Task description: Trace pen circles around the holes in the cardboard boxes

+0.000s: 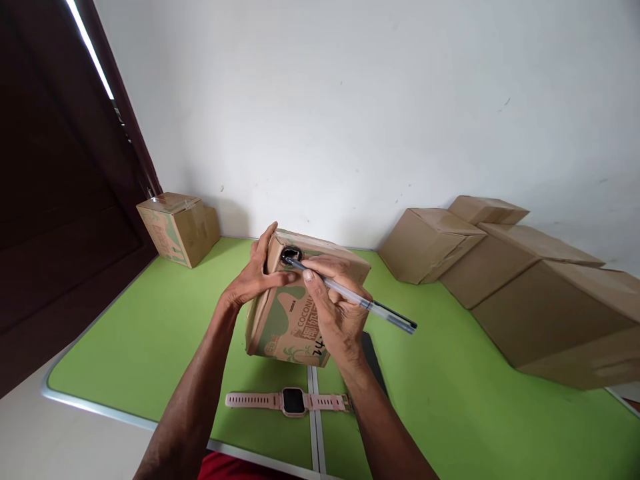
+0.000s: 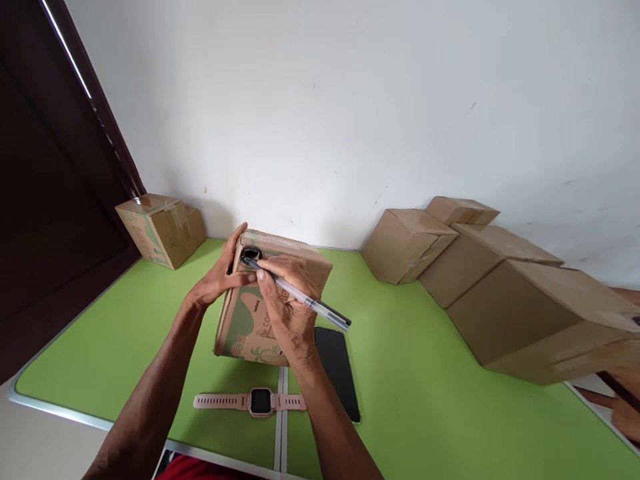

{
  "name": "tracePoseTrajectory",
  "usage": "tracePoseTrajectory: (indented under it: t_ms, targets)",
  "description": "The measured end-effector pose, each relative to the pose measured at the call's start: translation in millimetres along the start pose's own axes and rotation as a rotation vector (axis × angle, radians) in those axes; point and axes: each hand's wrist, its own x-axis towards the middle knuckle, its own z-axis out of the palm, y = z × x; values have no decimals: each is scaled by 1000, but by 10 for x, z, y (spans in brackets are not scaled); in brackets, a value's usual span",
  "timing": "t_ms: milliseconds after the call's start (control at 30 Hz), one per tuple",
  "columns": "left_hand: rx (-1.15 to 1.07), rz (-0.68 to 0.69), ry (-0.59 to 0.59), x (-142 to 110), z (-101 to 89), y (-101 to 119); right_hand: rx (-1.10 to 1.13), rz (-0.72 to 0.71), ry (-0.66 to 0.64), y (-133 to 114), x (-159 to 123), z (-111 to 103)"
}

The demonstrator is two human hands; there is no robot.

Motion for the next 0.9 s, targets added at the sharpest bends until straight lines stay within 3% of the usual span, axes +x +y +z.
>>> tracePoseTrajectory:
  t_ms: [200, 367, 767, 900]
  targets:
    - [-2, -6, 4, 6, 2, -11, 46, -67, 2, 24, 38, -6]
    - [-9, -4, 10, -7, 3, -30, 86, 8, 18, 53, 26, -48]
    - [-89, 13, 11, -4, 5, -104, 197, 97, 278, 54, 64, 24]
    - [-119, 21, 21, -19, 2, -152, 244, 119, 232, 20, 66, 16]
